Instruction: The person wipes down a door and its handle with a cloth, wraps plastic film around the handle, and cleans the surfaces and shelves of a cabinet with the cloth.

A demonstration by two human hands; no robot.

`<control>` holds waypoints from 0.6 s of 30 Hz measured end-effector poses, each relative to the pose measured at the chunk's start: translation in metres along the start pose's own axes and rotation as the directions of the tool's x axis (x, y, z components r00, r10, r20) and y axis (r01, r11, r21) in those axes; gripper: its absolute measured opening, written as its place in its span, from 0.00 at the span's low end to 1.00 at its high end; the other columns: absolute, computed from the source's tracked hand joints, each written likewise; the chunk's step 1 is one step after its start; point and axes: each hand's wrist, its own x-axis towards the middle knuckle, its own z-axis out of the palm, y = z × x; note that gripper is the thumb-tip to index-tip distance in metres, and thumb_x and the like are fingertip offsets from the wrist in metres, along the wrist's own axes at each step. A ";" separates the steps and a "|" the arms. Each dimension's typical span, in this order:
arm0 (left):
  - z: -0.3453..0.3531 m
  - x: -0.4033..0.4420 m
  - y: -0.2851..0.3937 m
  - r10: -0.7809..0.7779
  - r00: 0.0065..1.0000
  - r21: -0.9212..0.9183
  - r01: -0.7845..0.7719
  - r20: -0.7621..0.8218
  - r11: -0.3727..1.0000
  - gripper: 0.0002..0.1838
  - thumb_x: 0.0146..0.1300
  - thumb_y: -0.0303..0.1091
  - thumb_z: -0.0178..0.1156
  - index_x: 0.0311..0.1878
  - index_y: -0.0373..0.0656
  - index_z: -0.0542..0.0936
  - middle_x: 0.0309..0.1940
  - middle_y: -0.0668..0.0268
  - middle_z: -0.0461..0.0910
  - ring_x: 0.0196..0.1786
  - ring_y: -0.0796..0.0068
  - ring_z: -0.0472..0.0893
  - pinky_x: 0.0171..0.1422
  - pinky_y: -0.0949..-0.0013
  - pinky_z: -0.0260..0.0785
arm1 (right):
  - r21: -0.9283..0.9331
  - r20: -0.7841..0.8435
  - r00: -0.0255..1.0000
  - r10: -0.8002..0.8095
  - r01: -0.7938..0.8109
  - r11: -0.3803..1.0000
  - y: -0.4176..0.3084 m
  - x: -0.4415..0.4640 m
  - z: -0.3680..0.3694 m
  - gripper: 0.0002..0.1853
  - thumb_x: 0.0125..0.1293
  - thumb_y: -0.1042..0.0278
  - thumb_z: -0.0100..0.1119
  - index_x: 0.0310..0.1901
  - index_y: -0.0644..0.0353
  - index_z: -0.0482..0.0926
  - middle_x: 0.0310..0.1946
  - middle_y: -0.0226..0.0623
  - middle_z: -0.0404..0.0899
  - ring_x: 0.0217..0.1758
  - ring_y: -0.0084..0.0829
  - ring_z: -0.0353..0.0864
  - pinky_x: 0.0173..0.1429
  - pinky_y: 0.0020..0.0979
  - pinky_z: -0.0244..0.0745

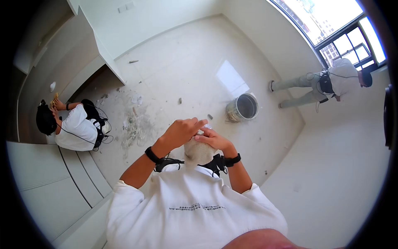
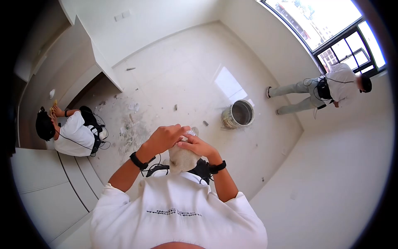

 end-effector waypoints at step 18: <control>-0.007 0.282 -0.109 -0.290 0.864 -0.320 0.161 -0.412 0.933 0.41 0.55 0.39 0.74 0.67 0.39 0.62 0.63 0.52 0.65 0.65 0.52 0.68 0.72 0.54 0.59 | 0.190 -0.675 0.681 -0.283 0.531 0.826 -0.147 0.120 -0.300 0.16 0.75 0.64 0.54 0.61 0.57 0.77 0.54 0.29 0.76 0.56 0.20 0.75 0.62 0.25 0.70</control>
